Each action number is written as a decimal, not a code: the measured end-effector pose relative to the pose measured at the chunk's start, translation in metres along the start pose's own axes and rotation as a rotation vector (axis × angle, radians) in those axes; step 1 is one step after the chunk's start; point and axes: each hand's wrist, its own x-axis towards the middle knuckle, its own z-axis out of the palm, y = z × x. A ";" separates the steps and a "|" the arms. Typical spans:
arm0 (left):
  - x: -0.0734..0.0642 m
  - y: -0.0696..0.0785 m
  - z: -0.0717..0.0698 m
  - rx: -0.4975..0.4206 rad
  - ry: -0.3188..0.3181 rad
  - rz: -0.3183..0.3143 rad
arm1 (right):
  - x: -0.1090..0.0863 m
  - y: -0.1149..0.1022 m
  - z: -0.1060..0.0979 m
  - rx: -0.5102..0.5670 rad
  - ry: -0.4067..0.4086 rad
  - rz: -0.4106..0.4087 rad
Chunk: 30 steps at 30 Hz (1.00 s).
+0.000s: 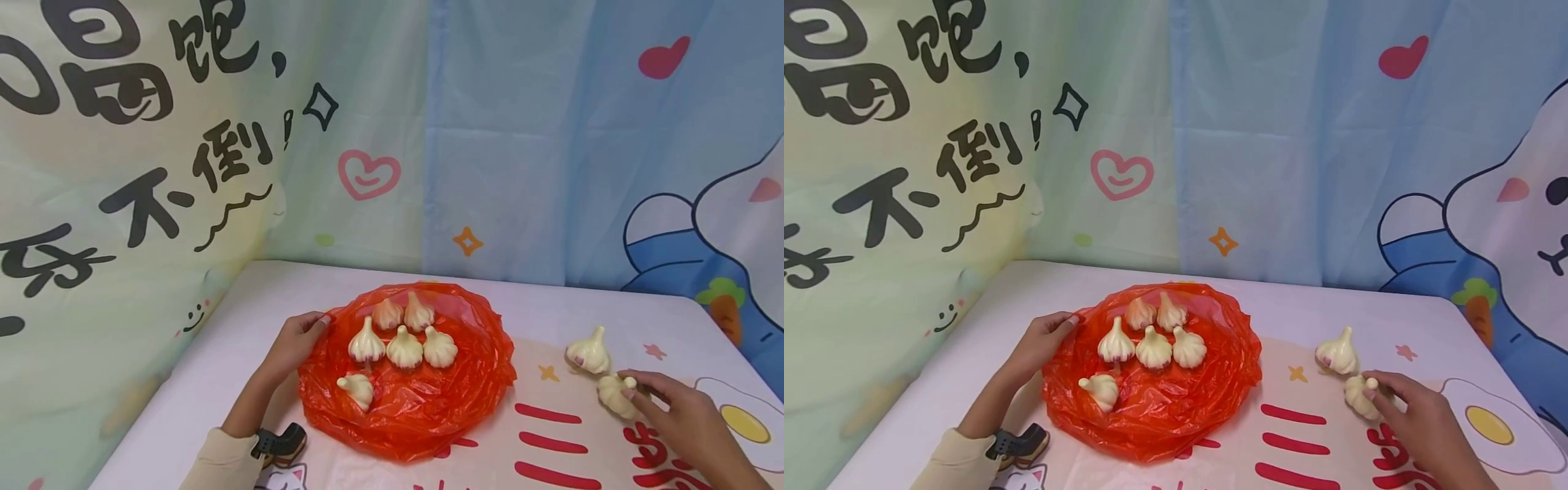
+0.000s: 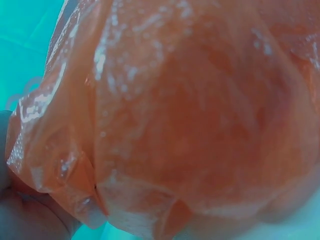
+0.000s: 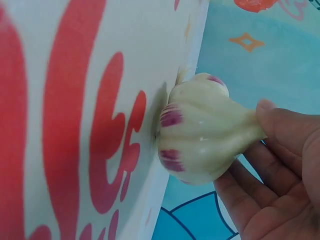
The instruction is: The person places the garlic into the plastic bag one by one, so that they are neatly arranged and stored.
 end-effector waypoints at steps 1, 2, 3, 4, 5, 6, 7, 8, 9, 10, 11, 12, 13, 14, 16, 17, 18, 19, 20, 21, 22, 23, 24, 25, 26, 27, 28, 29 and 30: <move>0.000 0.000 0.000 0.003 0.000 0.001 | 0.000 0.000 -0.001 -0.004 0.014 -0.002; 0.000 0.000 0.000 0.006 0.003 0.003 | 0.000 -0.001 -0.002 -0.008 0.027 -0.004; 0.000 0.000 0.000 0.009 0.005 0.003 | 0.000 -0.001 -0.003 -0.008 0.034 -0.002; 0.001 0.000 0.000 0.011 0.007 0.001 | 0.000 -0.002 -0.004 -0.006 0.044 -0.003; 0.001 0.001 0.000 0.013 0.010 -0.001 | -0.001 -0.002 -0.004 0.002 0.053 -0.006; 0.001 0.001 0.000 0.016 0.013 -0.004 | -0.001 -0.003 -0.005 0.007 0.061 -0.004; 0.001 0.001 0.000 0.017 0.015 -0.006 | -0.001 -0.003 -0.006 0.014 0.066 0.000; 0.001 0.001 0.000 0.016 0.014 -0.007 | -0.002 -0.004 -0.007 0.021 0.071 0.004; 0.001 0.001 0.000 0.015 0.012 -0.008 | -0.002 -0.004 -0.007 0.030 0.074 0.012; 0.001 0.001 0.000 0.013 0.011 -0.010 | -0.003 -0.005 -0.007 0.038 0.080 0.015; 0.001 0.001 0.000 0.012 0.009 -0.010 | -0.003 -0.006 -0.008 0.047 0.082 0.020; 0.001 0.001 0.000 0.013 0.009 -0.011 | -0.004 -0.007 -0.008 0.049 0.083 0.023; 0.001 0.001 0.000 0.013 0.008 -0.011 | -0.005 -0.008 -0.009 0.054 0.087 0.019; 0.001 0.000 0.001 0.013 0.008 -0.012 | -0.006 -0.010 -0.009 0.060 0.091 0.014; 0.001 0.000 0.001 0.015 0.009 -0.011 | -0.008 -0.014 -0.009 0.071 0.107 -0.008; 0.000 0.000 0.001 0.017 0.009 -0.011 | -0.009 -0.016 -0.010 0.078 0.113 -0.017; 0.000 0.000 0.001 0.017 0.010 -0.011 | -0.010 -0.018 -0.010 0.086 0.119 -0.029; 0.000 0.000 0.001 0.016 0.010 -0.010 | -0.011 -0.020 -0.010 0.095 0.124 -0.041; 0.000 -0.001 0.001 0.015 0.011 -0.008 | -0.012 -0.023 -0.011 0.102 0.127 -0.049; 0.000 0.000 0.001 0.013 0.011 -0.006 | -0.013 -0.025 -0.011 0.108 0.131 -0.055; 0.000 -0.001 0.001 0.012 0.010 -0.005 | -0.013 -0.027 -0.012 0.120 0.131 -0.058; 0.000 -0.001 0.001 0.011 0.010 -0.003 | -0.013 -0.030 -0.012 0.133 0.130 -0.055; 0.000 -0.001 0.001 0.010 0.008 -0.001 | -0.013 -0.032 -0.012 0.147 0.128 -0.052; 0.000 -0.001 0.001 0.009 0.007 0.001 | -0.013 -0.035 -0.013 0.155 0.130 -0.050; 0.000 -0.001 0.001 0.008 0.005 0.003 | -0.013 -0.037 -0.013 0.165 0.134 -0.049; 0.000 0.000 0.001 0.008 0.003 0.005 | -0.013 -0.039 -0.014 0.177 0.137 -0.048; 0.000 0.000 0.002 0.007 0.001 0.007 | -0.012 -0.041 -0.014 0.190 0.142 -0.050; 0.000 0.000 0.002 0.008 -0.001 0.008 | -0.012 -0.043 -0.015 0.204 0.149 -0.053; 0.000 0.000 0.002 0.008 -0.002 0.009 | -0.012 -0.045 -0.015 0.220 0.154 -0.062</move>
